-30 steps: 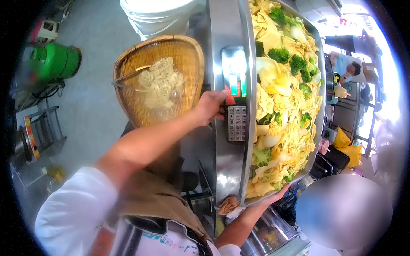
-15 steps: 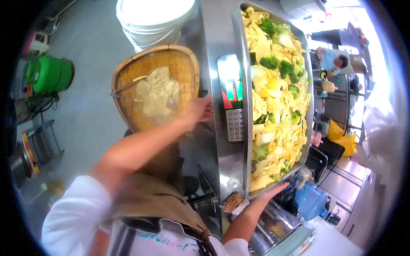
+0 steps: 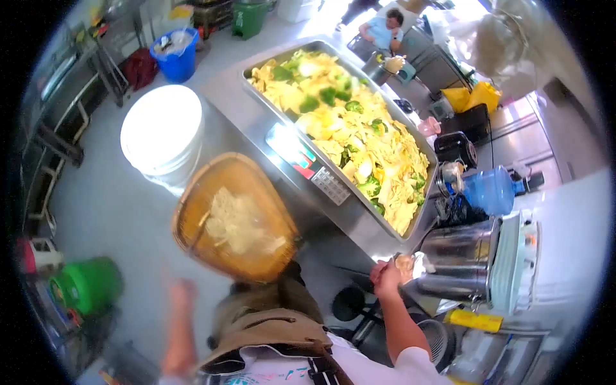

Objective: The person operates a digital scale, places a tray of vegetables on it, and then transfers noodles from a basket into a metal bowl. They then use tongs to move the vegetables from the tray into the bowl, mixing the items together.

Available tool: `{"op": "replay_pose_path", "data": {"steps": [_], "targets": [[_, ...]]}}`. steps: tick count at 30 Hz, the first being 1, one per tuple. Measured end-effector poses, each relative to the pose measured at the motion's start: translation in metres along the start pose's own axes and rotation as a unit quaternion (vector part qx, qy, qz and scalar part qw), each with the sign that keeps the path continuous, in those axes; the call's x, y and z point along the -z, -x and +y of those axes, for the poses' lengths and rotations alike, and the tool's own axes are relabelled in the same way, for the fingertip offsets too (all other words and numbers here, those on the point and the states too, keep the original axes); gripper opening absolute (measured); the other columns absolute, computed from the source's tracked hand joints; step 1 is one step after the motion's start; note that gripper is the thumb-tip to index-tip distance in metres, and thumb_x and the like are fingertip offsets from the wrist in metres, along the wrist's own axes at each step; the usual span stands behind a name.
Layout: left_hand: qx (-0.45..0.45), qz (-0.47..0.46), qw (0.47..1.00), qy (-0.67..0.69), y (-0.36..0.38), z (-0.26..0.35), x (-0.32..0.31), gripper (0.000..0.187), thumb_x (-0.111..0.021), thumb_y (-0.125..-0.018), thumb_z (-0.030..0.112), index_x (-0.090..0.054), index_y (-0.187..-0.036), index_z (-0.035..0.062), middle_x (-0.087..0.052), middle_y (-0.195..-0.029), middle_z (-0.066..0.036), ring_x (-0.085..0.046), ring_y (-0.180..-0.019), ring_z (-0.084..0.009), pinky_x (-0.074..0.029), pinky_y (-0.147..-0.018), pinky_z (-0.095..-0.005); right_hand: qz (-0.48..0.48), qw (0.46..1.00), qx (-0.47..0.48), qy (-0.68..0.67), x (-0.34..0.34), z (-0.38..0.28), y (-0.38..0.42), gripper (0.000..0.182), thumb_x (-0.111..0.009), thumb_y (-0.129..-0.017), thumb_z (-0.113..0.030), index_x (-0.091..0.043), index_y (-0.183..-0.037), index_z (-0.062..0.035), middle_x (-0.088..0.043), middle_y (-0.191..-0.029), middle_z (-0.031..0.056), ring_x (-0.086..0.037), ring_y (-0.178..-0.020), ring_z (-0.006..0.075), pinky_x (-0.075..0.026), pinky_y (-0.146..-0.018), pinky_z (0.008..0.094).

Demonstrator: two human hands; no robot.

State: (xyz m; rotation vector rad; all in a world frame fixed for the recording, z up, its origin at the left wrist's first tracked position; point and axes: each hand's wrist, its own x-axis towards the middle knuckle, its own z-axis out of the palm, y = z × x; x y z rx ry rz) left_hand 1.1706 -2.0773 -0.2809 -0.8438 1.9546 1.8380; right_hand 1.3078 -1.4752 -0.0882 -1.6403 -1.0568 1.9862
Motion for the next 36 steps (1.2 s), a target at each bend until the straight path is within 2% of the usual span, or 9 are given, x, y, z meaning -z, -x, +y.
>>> {"op": "replay_pose_path", "data": {"steps": [3,5,11,15,19,23,26,29,36], "targets": [[0.085,0.001,0.995,-0.058,0.032,0.034,0.015,0.04,-0.047,-0.089,0.038,-0.054,-0.104,0.0016,-0.062,-0.094,-0.014,-0.061,-0.086,-0.0282,-0.051,-0.071,-0.0423,-0.058,0.969,-0.011,0.241,-0.009,0.054,0.036,0.033,-0.043,-0.092,-0.032,-0.054,-0.076,-0.006,-0.042,-0.054,0.0026,-0.041,-0.042,0.0151,-0.034,-0.038,0.0296],[0.148,-0.045,0.987,-0.047,0.021,-0.002,0.04,0.042,-0.047,-0.089,0.04,-0.053,-0.106,0.0025,-0.062,-0.098,-0.015,-0.061,-0.087,-0.0294,-0.05,-0.073,-0.0455,-0.115,0.816,0.228,0.519,0.012,0.113,0.034,0.023,-0.05,-0.085,-0.022,-0.061,-0.09,-0.002,-0.061,-0.067,0.0101,-0.057,-0.055,0.0224,-0.047,-0.052,0.0357],[0.226,-0.148,0.946,-0.179,0.042,-0.021,0.05,0.043,-0.05,-0.087,0.039,-0.052,-0.111,0.0031,-0.06,-0.105,-0.016,-0.058,-0.091,-0.0308,-0.047,-0.077,-0.0456,-0.279,0.748,0.012,0.602,0.01,0.151,0.129,0.068,-0.057,-0.082,-0.055,-0.054,-0.122,-0.001,-0.055,-0.122,0.0188,-0.052,-0.115,0.0271,-0.04,-0.096,0.0363],[0.157,-0.265,0.909,-0.281,0.083,0.003,0.026,0.044,-0.052,-0.086,0.038,-0.051,-0.115,0.0035,-0.058,-0.11,-0.016,-0.057,-0.094,-0.0317,-0.046,-0.08,-0.0457,-0.289,0.792,-0.234,0.484,0.028,0.17,0.132,0.08,-0.058,-0.078,-0.064,-0.053,-0.124,0.0009,-0.056,-0.122,0.0167,-0.051,-0.113,0.024,-0.038,-0.096,0.0355],[-0.019,-0.387,0.824,-0.414,0.132,0.059,-0.006,0.047,-0.054,-0.085,0.037,-0.051,-0.118,0.0039,-0.057,-0.114,-0.017,-0.055,-0.096,-0.0326,-0.044,-0.083,-0.0458,-0.257,0.781,-0.138,0.552,0.044,0.202,0.087,0.062,-0.057,-0.082,-0.053,-0.062,-0.107,0.0032,-0.062,-0.106,0.0162,-0.057,-0.097,0.0212,-0.044,-0.085,0.0355],[0.215,-0.117,0.951,-0.186,0.094,0.029,0.004,0.04,-0.056,-0.084,0.033,-0.053,-0.113,0.005,-0.059,-0.106,-0.014,-0.055,-0.091,-0.0263,-0.044,-0.084,-0.045,-0.14,0.817,0.059,0.556,0.068,0.245,0.012,0.039,-0.055,-0.083,-0.033,-0.065,-0.083,0.0043,-0.065,-0.075,0.0134,-0.06,-0.067,0.0217,-0.048,-0.064,0.0362],[-0.008,-0.127,0.916,-0.379,0.073,0.017,0.037,0.023,-0.054,-0.083,0.027,-0.059,-0.08,0.0051,-0.057,-0.074,-0.007,-0.051,-0.068,-0.0198,-0.047,-0.063,-0.037,-0.158,0.847,0.092,0.5,0.064,0.227,-0.007,0.031,-0.053,-0.081,-0.023,-0.063,-0.07,0.0034,-0.06,-0.059,0.0102,-0.056,-0.05,0.022,-0.046,-0.052,0.0364],[0.035,-0.004,0.981,-0.19,0.112,0.035,0.037,0.026,-0.054,-0.081,0.025,-0.066,-0.08,0.0029,-0.061,-0.073,-0.008,-0.055,-0.067,-0.0188,-0.045,-0.054,-0.0343,-0.202,0.894,0.071,0.395,0.041,0.215,-0.012,0.026,-0.052,-0.08,-0.017,-0.061,-0.063,0.0018,-0.055,-0.052,0.0089,-0.053,-0.042,0.0225,-0.045,-0.047,0.037],[0.1,0.034,0.962,-0.25,0.198,-0.015,0.075,0.04,-0.054,-0.086,0.037,-0.069,-0.081,-0.0001,-0.065,-0.074,-0.012,-0.06,-0.068,-0.022,-0.048,-0.061,-0.036,-0.386,0.689,0.261,0.555,-0.06,0.247,-0.065,0.023,-0.055,-0.073,-0.01,-0.062,-0.092,0.0011,-0.063,-0.09,0.0181,-0.06,-0.09,0.027,-0.048,-0.074,0.0371]]}}
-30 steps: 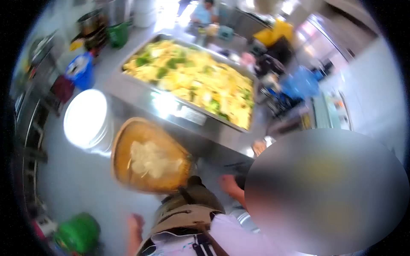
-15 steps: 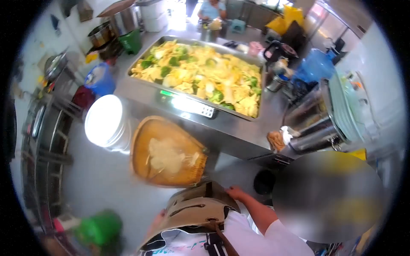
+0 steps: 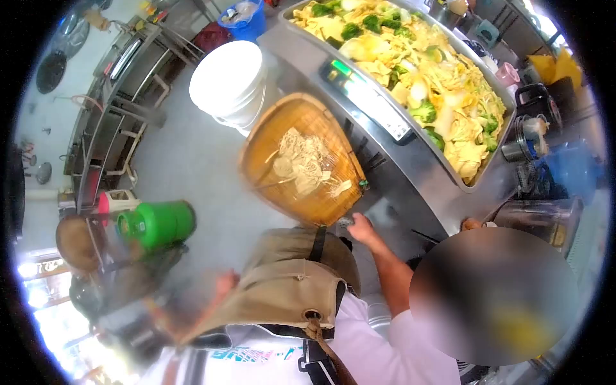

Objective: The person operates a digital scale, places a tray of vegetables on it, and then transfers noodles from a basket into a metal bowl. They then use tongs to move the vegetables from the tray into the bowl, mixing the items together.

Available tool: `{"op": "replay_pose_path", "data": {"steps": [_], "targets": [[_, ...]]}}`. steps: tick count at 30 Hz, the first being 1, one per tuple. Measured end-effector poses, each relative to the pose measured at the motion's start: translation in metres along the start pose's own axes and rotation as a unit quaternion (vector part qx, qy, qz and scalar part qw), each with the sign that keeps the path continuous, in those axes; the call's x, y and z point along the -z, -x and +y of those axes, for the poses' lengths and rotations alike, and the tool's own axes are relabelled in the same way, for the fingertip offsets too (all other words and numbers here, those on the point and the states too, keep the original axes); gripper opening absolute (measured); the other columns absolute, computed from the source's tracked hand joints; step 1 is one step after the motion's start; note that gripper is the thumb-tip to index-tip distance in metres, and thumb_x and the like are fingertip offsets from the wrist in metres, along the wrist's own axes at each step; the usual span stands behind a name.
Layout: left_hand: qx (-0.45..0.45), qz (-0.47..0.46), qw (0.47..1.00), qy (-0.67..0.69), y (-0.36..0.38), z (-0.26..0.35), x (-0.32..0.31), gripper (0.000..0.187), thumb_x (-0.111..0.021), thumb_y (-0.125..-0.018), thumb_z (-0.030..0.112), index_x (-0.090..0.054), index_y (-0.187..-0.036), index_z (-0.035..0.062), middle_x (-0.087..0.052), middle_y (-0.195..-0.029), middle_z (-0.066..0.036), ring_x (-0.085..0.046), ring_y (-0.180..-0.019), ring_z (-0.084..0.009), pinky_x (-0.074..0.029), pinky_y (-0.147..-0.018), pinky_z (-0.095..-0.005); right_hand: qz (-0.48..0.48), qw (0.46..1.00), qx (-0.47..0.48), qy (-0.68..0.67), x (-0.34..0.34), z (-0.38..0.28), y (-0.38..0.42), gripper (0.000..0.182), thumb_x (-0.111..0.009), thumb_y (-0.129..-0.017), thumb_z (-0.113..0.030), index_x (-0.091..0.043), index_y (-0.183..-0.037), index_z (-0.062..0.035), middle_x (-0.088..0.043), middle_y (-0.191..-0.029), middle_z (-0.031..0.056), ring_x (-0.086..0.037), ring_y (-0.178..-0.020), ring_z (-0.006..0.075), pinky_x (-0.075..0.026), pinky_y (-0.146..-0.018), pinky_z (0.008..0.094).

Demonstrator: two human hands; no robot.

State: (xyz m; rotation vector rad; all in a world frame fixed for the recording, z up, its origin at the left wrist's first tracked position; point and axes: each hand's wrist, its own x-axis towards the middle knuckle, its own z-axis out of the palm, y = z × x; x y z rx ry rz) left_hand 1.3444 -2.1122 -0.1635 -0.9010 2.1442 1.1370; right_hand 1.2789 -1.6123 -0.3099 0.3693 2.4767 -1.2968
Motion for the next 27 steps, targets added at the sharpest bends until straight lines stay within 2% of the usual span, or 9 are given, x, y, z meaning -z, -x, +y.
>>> {"op": "replay_pose_path", "data": {"steps": [4,8,9,13,15,18,20,24,27], "targets": [[-0.006,-0.033,0.999,-0.018,-0.03,-0.096,-0.002,0.04,-0.055,-0.085,0.037,-0.067,-0.078,-0.0008,-0.063,-0.07,-0.012,-0.058,-0.065,-0.0209,-0.046,-0.061,-0.0359,-0.092,0.986,-0.119,-0.066,-0.007,-0.071,-0.066,0.024,-0.057,-0.075,-0.011,-0.063,-0.095,0.0021,-0.065,-0.097,0.0189,-0.061,-0.095,0.032,-0.046,-0.082,0.0368],[-0.047,-0.053,0.997,-0.006,-0.098,-0.171,0.022,0.04,-0.056,-0.085,0.036,-0.066,-0.075,-0.0015,-0.062,-0.066,-0.012,-0.056,-0.063,-0.0199,-0.045,-0.06,-0.0358,0.003,0.985,-0.079,-0.151,-0.071,-0.11,-0.108,0.008,-0.053,-0.077,-0.007,-0.059,-0.077,-0.0006,-0.059,-0.072,0.0115,-0.056,-0.067,0.0239,-0.043,-0.061,0.0363],[-0.058,-0.067,0.995,-0.036,-0.108,-0.149,0.044,0.037,-0.056,-0.084,0.033,-0.066,-0.074,-0.0009,-0.061,-0.065,-0.011,-0.055,-0.062,-0.0197,-0.045,-0.06,-0.0354,0.002,0.98,-0.075,-0.185,-0.087,-0.123,-0.115,0.011,-0.051,-0.077,-0.004,-0.056,-0.067,-0.0045,-0.053,-0.059,0.0068,-0.049,-0.052,0.0177,-0.039,-0.05,0.0344],[-0.05,-0.09,0.994,-0.021,-0.157,-0.066,0.129,0.027,-0.054,-0.085,0.023,-0.064,-0.078,-0.001,-0.059,-0.066,-0.009,-0.054,-0.058,-0.0169,-0.045,-0.056,-0.0322,-0.05,0.949,-0.262,-0.168,-0.161,-0.161,-0.143,0.014,-0.057,-0.075,-0.01,-0.06,-0.074,0.0038,-0.06,-0.067,0.015,-0.059,-0.06,0.0285,-0.046,-0.06,0.0402],[-0.037,-0.1,0.993,0.04,-0.204,-0.079,0.187,0.026,-0.053,-0.086,0.022,-0.064,-0.086,-0.0014,-0.061,-0.07,-0.008,-0.055,-0.057,-0.0161,-0.045,-0.053,-0.0309,-0.047,0.96,-0.266,-0.074,-0.216,-0.146,-0.167,0.017,-0.054,-0.084,-0.018,-0.061,-0.084,-0.0025,-0.061,-0.071,0.0117,-0.057,-0.056,0.0236,-0.044,-0.047,0.036],[-0.083,-0.019,0.996,0.025,-0.263,-0.087,0.3,0.024,-0.054,-0.087,0.022,-0.061,-0.098,0.0011,-0.064,-0.076,-0.006,-0.057,-0.06,-0.0179,-0.044,-0.05,-0.0295,0.127,0.974,-0.188,-0.01,-0.246,-0.222,-0.184,0.03,-0.053,-0.084,-0.022,-0.062,-0.1,0.0015,-0.064,-0.092,0.0185,-0.062,-0.082,0.032,-0.048,-0.071,0.041],[-0.136,0.037,0.987,-0.076,-0.295,-0.08,0.372,0.019,-0.054,-0.086,0.02,-0.061,-0.093,0.0033,-0.062,-0.073,-0.005,-0.057,-0.06,-0.018,-0.044,-0.05,-0.0316,0.065,0.965,-0.244,-0.063,-0.254,-0.247,-0.201,0.038,-0.055,-0.084,-0.025,-0.056,-0.109,0.0042,-0.06,-0.104,0.0236,-0.058,-0.094,0.0362,-0.047,-0.078,0.0419],[-0.335,0.131,0.797,-0.484,-0.373,-0.037,0.463,0.013,-0.055,-0.08,0.014,-0.06,-0.076,0.0036,-0.056,-0.064,-0.006,-0.052,-0.057,-0.0159,-0.043,-0.051,-0.0349,0.024,0.953,-0.299,-0.033,-0.277,-0.233,-0.237,0.051,-0.055,-0.084,-0.031,-0.051,-0.116,0.0081,-0.057,-0.112,0.0281,-0.056,-0.103,0.0399,-0.046,-0.086,0.0419],[-0.287,0.097,0.921,-0.245,-0.394,0.053,0.438,0.013,-0.055,-0.079,0.012,-0.06,-0.075,0.002,-0.056,-0.063,-0.006,-0.049,-0.056,-0.0148,-0.041,-0.054,-0.0327,0.031,0.941,-0.33,-0.075,-0.29,-0.22,-0.259,0.051,-0.056,-0.083,-0.032,-0.053,-0.113,0.0091,-0.057,-0.112,0.0286,-0.055,-0.106,0.0395,-0.046,-0.086,0.0421]]}}
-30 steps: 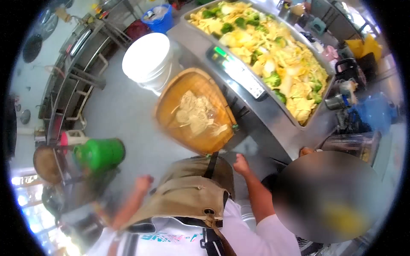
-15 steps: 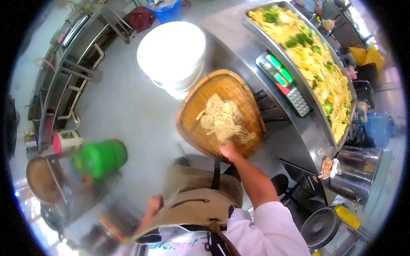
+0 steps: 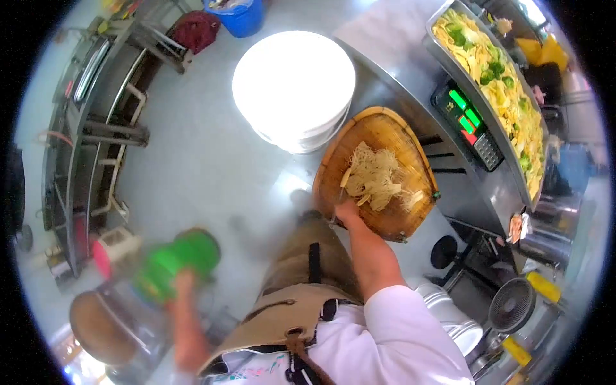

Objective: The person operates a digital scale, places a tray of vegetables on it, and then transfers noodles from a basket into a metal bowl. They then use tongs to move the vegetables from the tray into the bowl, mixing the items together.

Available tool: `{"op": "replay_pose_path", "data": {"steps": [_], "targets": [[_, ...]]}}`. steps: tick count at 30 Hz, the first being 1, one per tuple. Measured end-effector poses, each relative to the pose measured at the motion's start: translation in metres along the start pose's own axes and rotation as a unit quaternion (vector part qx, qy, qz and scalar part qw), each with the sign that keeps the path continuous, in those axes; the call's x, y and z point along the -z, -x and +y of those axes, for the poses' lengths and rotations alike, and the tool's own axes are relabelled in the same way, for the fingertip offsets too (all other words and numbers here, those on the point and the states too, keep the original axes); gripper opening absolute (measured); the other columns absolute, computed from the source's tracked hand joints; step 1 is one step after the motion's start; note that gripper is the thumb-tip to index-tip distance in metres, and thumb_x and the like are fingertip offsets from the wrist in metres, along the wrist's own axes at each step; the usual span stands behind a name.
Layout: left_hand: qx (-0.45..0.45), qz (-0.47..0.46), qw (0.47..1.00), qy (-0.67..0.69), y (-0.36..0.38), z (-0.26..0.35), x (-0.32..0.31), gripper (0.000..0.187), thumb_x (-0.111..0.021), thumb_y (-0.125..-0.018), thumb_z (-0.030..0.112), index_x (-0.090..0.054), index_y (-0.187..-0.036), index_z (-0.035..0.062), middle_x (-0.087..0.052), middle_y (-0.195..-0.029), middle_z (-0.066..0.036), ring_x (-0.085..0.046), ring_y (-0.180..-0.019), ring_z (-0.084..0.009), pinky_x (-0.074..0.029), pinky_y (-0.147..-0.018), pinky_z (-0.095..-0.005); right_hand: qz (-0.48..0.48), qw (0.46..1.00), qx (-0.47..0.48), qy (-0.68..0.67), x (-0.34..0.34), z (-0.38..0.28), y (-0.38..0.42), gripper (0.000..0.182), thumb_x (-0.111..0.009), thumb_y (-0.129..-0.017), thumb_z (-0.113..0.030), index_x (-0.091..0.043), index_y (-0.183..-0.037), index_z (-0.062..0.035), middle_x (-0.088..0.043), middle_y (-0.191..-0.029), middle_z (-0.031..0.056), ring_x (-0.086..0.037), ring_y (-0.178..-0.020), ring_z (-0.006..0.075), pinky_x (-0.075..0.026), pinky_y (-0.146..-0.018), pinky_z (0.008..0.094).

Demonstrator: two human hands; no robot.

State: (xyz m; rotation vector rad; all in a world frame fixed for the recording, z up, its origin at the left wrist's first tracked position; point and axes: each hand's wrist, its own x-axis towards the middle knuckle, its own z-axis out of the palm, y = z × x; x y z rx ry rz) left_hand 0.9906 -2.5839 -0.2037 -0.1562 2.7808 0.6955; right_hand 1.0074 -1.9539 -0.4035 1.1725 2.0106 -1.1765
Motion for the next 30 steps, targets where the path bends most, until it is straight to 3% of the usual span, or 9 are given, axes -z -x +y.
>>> {"op": "replay_pose_path", "data": {"steps": [4,6,11,15,19,22,25,28,30], "targets": [[0.042,-0.11,0.981,0.155,-0.067,0.217,0.016,0.022,-0.056,-0.087,0.019,-0.064,-0.088,-0.0015,-0.062,-0.076,-0.003,-0.052,-0.066,-0.0106,-0.043,-0.06,-0.028,-0.012,0.996,-0.082,-0.021,0.017,-0.029,0.017,0.055,-0.058,-0.081,-0.035,-0.055,-0.111,0.0113,-0.057,-0.114,0.0286,-0.054,-0.109,0.0388,-0.044,-0.09,0.0425],[0.008,-0.178,0.972,0.156,-0.078,0.264,0.023,0.028,-0.058,-0.089,0.022,-0.064,-0.098,-0.0034,-0.065,-0.086,-0.003,-0.056,-0.075,-0.0095,-0.047,-0.067,-0.0257,0.082,0.992,-0.052,-0.075,-0.015,0.002,-0.013,0.065,-0.06,-0.079,-0.039,-0.051,-0.117,0.0122,-0.055,-0.118,0.0285,-0.053,-0.112,0.0371,-0.04,-0.096,0.0409],[0.103,-0.22,0.969,0.052,-0.12,0.264,0.048,0.033,-0.059,-0.088,0.025,-0.064,-0.104,-0.0034,-0.068,-0.092,-0.012,-0.063,-0.084,-0.0169,-0.049,-0.075,-0.0298,0.059,0.994,-0.073,-0.051,-0.014,0.005,-0.011,0.075,-0.064,-0.077,-0.043,-0.044,-0.126,0.0098,-0.055,-0.119,0.028,-0.052,-0.112,0.0366,-0.04,-0.096,0.0401],[-0.04,-0.247,0.961,-0.121,-0.186,0.278,0.067,0.041,-0.057,-0.085,0.034,-0.064,-0.102,-0.0028,-0.066,-0.094,-0.021,-0.065,-0.09,-0.0317,-0.049,-0.078,-0.039,0.029,0.991,-0.105,-0.079,-0.001,-0.001,-0.003,0.065,-0.064,-0.078,-0.038,-0.048,-0.122,0.0068,-0.057,-0.114,0.0258,-0.056,-0.105,0.0343,-0.045,-0.088,0.0402],[-0.072,-0.258,0.961,-0.069,-0.274,0.351,0.066,0.04,-0.058,-0.085,0.032,-0.064,-0.101,-0.0034,-0.067,-0.091,-0.02,-0.065,-0.088,-0.029,-0.049,-0.078,-0.0366,0.021,0.892,-0.139,-0.431,0.04,-0.065,0.06,0.042,-0.062,-0.081,-0.026,-0.056,-0.11,0.0037,-0.062,-0.097,0.0184,-0.062,-0.082,0.0279,-0.05,-0.066,0.0387],[-0.175,-0.225,0.957,-0.055,-0.349,0.384,0.033,0.047,-0.061,-0.083,0.033,-0.058,-0.113,-0.0034,-0.066,-0.093,-0.02,-0.065,-0.086,-0.0262,-0.049,-0.077,-0.0351,-0.032,0.893,-0.217,-0.393,0.083,-0.108,0.111,0.033,-0.063,-0.08,-0.023,-0.059,-0.101,0.0026,-0.062,-0.08,0.0133,-0.059,-0.063,0.0222,-0.047,-0.051,0.0363],[-0.222,-0.173,0.959,0.023,-0.417,0.433,-0.004,0.06,-0.065,-0.08,0.031,-0.048,-0.126,-0.0024,-0.064,-0.099,-0.02,-0.064,-0.084,-0.0271,-0.049,-0.079,-0.0355,0.097,0.846,-0.175,-0.494,0.073,-0.116,0.135,0.031,-0.07,-0.076,-0.027,-0.057,-0.084,-0.0009,-0.051,-0.061,0.0076,-0.047,-0.045,0.0184,-0.037,-0.039,0.0355],[-0.286,-0.228,0.93,0.032,-0.514,0.448,-0.066,0.059,-0.066,-0.076,0.024,-0.046,-0.125,-0.0027,-0.063,-0.099,-0.019,-0.063,-0.079,-0.027,-0.052,-0.068,-0.0347,0.192,0.822,-0.238,-0.481,0.055,-0.119,0.16,0.029,-0.069,-0.077,-0.027,-0.057,-0.082,-0.0018,-0.052,-0.061,0.0071,-0.048,-0.046,0.0185,-0.038,-0.04,0.0355],[-0.269,-0.328,0.905,0.034,-0.461,0.541,-0.013,0.043,-0.063,-0.074,0.015,-0.05,-0.111,-0.0038,-0.063,-0.093,-0.017,-0.064,-0.072,-0.0241,-0.052,-0.052,-0.0322,0.217,0.802,-0.244,-0.5,0.045,-0.128,0.183,0.031,-0.071,-0.077,-0.029,-0.056,-0.078,-0.0016,-0.052,-0.06,0.0066,-0.048,-0.046,0.0177,-0.037,-0.04,0.0355]]}}
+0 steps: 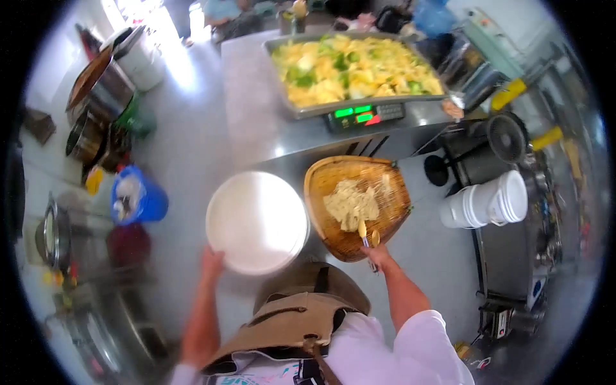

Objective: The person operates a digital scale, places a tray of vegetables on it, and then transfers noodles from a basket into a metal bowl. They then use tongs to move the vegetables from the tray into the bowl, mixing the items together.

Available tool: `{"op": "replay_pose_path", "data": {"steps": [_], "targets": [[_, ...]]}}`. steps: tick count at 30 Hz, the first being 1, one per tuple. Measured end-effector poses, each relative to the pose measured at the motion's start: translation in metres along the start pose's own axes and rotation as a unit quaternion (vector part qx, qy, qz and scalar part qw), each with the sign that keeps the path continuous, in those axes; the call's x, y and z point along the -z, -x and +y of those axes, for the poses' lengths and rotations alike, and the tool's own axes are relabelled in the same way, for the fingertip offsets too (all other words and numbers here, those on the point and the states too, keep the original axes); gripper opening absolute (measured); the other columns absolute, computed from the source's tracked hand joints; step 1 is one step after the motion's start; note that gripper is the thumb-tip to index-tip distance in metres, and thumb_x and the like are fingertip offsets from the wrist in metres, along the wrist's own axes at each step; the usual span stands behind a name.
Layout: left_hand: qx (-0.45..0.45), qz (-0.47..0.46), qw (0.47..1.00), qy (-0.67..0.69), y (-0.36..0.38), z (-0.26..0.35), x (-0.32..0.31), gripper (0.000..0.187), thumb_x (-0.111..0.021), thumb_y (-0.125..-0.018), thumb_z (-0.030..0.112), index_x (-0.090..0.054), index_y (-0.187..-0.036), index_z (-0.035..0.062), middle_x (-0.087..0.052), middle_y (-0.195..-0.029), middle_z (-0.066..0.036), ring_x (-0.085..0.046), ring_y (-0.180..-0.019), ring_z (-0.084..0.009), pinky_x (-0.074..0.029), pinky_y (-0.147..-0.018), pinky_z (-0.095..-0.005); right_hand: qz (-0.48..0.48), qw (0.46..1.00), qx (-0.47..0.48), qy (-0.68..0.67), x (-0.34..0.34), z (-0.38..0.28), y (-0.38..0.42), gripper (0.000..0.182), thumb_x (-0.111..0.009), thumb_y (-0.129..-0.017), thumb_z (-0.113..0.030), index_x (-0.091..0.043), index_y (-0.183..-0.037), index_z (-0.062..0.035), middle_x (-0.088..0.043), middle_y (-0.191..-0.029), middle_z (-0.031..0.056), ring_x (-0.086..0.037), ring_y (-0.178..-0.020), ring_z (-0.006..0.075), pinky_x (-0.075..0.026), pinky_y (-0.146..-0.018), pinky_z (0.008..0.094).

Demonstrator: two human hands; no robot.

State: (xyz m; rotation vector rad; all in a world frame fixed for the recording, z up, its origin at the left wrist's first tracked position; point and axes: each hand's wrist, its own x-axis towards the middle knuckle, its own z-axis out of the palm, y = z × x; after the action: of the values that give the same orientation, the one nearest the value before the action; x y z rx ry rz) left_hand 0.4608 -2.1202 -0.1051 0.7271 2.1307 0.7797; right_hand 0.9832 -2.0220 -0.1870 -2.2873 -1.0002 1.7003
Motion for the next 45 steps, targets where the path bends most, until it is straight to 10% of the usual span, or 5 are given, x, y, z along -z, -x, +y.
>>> {"op": "replay_pose_path", "data": {"steps": [12,28,35,39,45], "targets": [[0.053,0.118,0.987,0.094,-0.018,-0.044,0.023,0.044,-0.06,-0.07,0.009,-0.05,-0.111,-0.0043,-0.063,-0.094,-0.018,-0.063,-0.076,-0.0245,-0.053,-0.054,-0.0333,0.033,0.991,0.018,-0.126,-0.081,-0.019,0.059,0.032,-0.069,-0.078,-0.024,-0.06,-0.092,0.0031,-0.057,-0.067,0.0084,-0.053,-0.051,0.0185,-0.042,-0.044,0.0344],[-0.022,0.115,0.989,0.095,-0.041,-0.25,0.175,0.032,-0.052,-0.075,0.006,-0.054,-0.107,0.0017,-0.062,-0.091,-0.012,-0.064,-0.075,-0.0248,-0.055,-0.052,-0.0368,-0.025,0.996,0.038,0.073,-0.082,-0.12,0.045,0.04,-0.07,-0.078,-0.03,-0.056,-0.098,0.0022,-0.055,-0.068,0.0095,-0.054,-0.051,0.0195,-0.042,-0.042,0.0353],[0.221,0.216,0.95,0.037,-0.003,-0.14,0.162,0.047,-0.059,-0.079,0.02,-0.047,-0.118,-0.0039,-0.06,-0.105,-0.017,-0.059,-0.096,-0.029,-0.051,-0.077,-0.0418,-0.06,0.991,0.105,0.051,-0.082,-0.169,0.061,0.046,-0.069,-0.08,-0.034,-0.054,-0.107,0.0007,-0.059,-0.068,0.0119,-0.054,-0.049,0.0175,-0.041,-0.042,0.0335],[0.097,0.413,0.906,-0.004,-0.039,-0.149,0.155,0.062,-0.06,-0.08,0.025,-0.042,-0.129,-0.0077,-0.056,-0.119,-0.023,-0.053,-0.109,-0.0335,-0.041,-0.095,-0.0401,-0.07,0.993,0.083,-0.049,-0.054,-0.145,0.052,0.04,-0.068,-0.082,-0.034,-0.055,-0.101,-0.0016,-0.054,-0.066,0.0058,-0.05,-0.047,0.0139,-0.04,-0.04,0.0312],[-0.142,0.331,0.912,-0.197,-0.136,0.052,0.122,0.044,-0.059,-0.083,0.021,-0.053,-0.115,-0.0085,-0.059,-0.109,-0.021,-0.056,-0.101,-0.0288,-0.044,-0.09,-0.0358,-0.015,0.994,0.052,-0.096,-0.007,-0.055,0.01,0.046,-0.067,-0.082,-0.036,-0.053,-0.109,-0.0018,-0.055,-0.067,0.0053,-0.046,-0.047,0.0129,-0.039,-0.042,0.0308]]}}
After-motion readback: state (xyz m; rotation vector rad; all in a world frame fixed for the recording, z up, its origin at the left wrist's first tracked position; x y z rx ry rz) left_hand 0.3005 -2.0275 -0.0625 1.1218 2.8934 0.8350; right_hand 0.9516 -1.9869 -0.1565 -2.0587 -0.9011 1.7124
